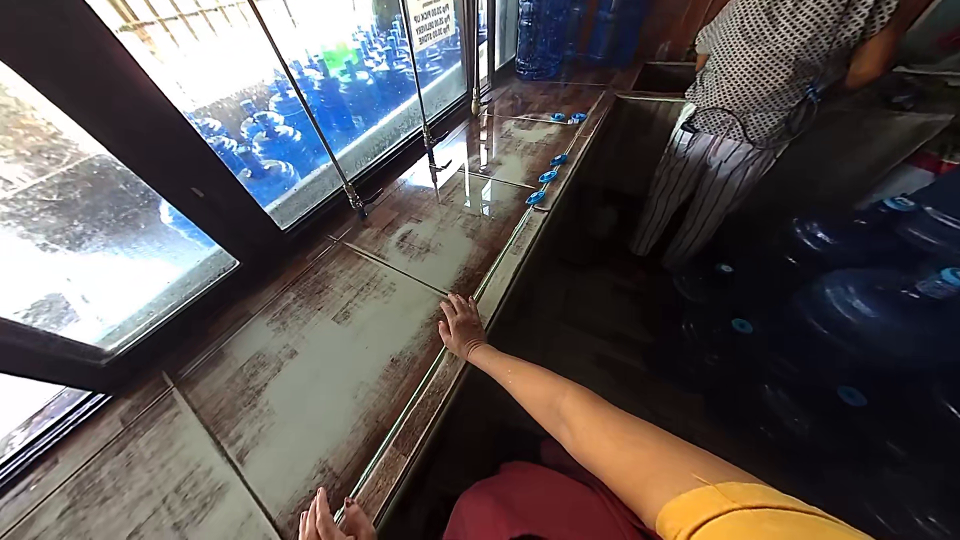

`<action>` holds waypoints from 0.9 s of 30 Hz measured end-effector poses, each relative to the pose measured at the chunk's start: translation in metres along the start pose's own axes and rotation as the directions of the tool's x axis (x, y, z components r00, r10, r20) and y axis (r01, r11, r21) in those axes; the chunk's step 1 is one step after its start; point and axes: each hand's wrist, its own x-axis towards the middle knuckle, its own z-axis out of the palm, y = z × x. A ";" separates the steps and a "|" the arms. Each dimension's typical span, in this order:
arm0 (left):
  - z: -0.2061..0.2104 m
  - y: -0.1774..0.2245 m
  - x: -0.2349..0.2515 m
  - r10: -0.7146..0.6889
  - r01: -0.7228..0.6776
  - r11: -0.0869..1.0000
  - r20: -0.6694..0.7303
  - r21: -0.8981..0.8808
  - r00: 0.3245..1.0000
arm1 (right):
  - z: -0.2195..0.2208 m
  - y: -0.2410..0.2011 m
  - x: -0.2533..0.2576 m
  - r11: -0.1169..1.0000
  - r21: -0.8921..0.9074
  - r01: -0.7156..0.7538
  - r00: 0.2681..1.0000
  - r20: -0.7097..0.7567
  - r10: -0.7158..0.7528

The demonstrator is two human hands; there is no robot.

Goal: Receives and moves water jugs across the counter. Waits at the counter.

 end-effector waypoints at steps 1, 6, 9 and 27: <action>-0.001 0.001 0.000 -0.003 0.003 1.000 0.002 -0.006 1.000 | 0.000 0.000 0.000 1.000 -0.002 0.001 1.000 -0.006 -0.001; 0.000 0.000 0.000 0.005 -0.005 1.000 -0.020 -0.017 1.000 | -0.001 0.000 0.000 1.000 -0.007 0.003 1.000 -0.008 -0.003; 0.000 0.000 0.000 0.005 -0.005 1.000 -0.012 -0.026 1.000 | -0.001 -0.001 0.000 1.000 -0.010 -0.004 1.000 -0.006 0.004; -0.003 0.003 0.001 -0.013 0.013 0.999 -0.015 -0.049 1.000 | 0.000 0.000 0.001 0.999 -0.038 0.007 1.000 0.003 -0.007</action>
